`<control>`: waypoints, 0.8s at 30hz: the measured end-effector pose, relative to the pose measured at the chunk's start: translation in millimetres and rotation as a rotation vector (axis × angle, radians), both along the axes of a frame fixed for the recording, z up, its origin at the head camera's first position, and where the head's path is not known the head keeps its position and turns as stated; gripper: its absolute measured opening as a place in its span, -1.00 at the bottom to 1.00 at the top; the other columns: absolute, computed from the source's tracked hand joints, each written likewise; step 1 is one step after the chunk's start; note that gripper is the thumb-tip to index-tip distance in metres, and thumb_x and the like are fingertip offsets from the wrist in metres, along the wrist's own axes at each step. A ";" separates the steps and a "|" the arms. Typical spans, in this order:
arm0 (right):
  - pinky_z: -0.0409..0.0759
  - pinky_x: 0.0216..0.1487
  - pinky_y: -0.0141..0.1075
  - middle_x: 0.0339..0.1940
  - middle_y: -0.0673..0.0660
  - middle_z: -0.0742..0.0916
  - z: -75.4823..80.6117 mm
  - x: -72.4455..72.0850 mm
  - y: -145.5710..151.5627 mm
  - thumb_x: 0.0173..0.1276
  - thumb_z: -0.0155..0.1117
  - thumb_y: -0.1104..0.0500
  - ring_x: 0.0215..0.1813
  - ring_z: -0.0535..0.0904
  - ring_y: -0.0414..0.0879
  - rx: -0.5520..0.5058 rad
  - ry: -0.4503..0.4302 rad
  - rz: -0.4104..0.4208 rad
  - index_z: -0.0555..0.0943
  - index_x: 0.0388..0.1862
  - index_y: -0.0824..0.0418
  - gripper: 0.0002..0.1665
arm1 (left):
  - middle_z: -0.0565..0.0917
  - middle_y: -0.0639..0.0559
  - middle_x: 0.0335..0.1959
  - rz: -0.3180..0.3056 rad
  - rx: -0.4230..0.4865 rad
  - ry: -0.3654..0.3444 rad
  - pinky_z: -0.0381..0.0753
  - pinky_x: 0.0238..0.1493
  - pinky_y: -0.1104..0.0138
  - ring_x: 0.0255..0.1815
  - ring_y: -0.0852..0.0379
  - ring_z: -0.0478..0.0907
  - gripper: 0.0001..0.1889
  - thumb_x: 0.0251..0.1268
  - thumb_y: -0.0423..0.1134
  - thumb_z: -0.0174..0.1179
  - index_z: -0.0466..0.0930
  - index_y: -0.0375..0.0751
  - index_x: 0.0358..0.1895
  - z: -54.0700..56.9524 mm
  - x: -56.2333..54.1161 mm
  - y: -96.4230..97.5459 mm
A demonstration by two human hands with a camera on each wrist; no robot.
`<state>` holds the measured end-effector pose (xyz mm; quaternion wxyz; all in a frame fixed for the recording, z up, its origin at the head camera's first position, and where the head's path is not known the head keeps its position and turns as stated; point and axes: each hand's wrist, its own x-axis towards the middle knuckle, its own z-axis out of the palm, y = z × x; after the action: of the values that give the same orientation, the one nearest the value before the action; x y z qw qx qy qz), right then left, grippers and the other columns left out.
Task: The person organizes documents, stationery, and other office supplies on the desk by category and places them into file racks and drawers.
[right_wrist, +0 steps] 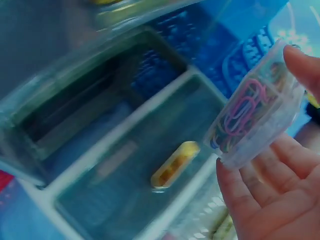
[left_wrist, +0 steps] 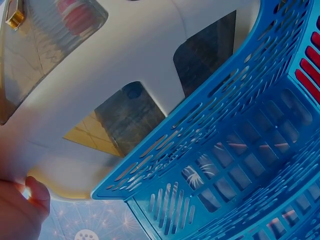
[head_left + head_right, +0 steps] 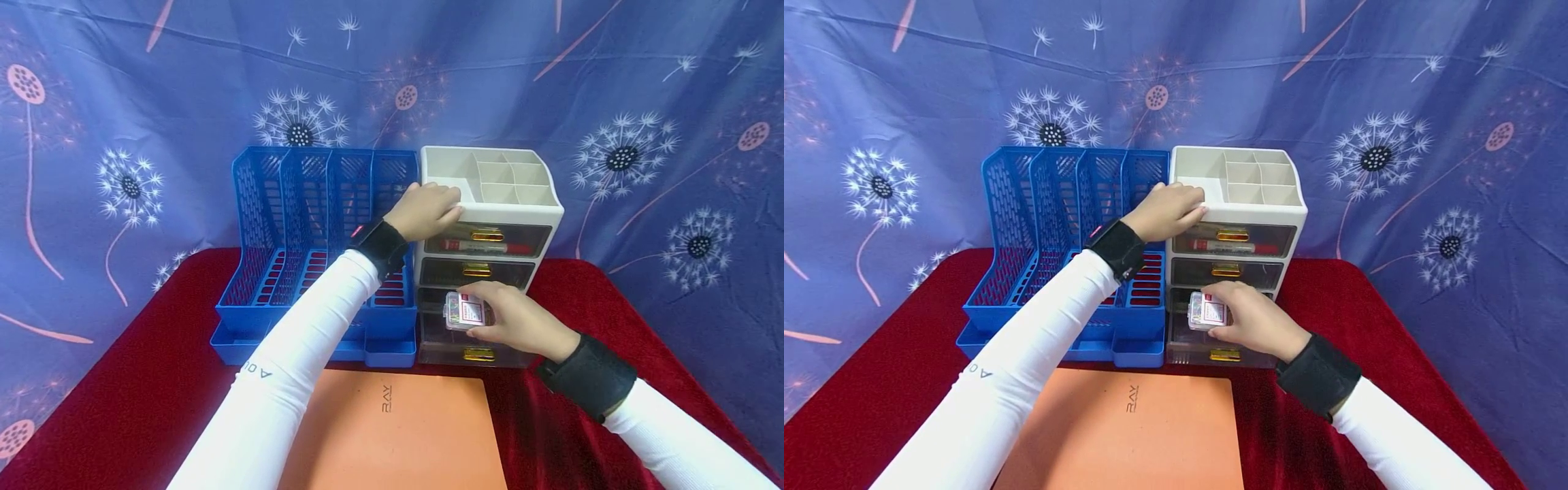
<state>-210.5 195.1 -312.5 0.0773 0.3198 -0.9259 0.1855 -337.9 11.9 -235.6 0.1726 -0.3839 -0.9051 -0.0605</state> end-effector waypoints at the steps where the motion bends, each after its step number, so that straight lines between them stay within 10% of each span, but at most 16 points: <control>1: 0.56 -0.07 -0.09 -0.08 0.22 0.66 -1.6 -2.7 2.1 -0.06 0.55 0.26 -0.13 0.56 -0.03 0.000 -0.005 -0.004 0.49 0.12 0.37 -0.28 | 0.53 0.08 -0.31 -0.002 0.000 -0.003 0.25 -0.17 0.23 -0.20 0.11 0.43 -0.72 0.47 -0.04 -0.21 0.44 -0.10 -0.16 -0.1 -0.1 0.1; 24: 0.57 -0.08 -0.16 -0.06 0.22 0.65 -49.5 -43.3 25.6 -0.11 0.56 0.28 -0.14 0.56 -0.06 0.061 -0.172 0.013 0.51 0.10 0.39 -0.28 | 0.56 0.10 -0.31 -0.019 0.018 0.005 0.26 -0.16 0.22 -0.20 0.11 0.43 -0.73 0.47 -0.03 -0.19 0.45 -0.08 -0.18 -2.0 -1.8 0.1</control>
<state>-253.8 220.7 -362.0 -0.0134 0.3109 -0.9323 0.1844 -339.7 12.0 -237.5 0.1779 -0.3911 -0.9003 -0.0694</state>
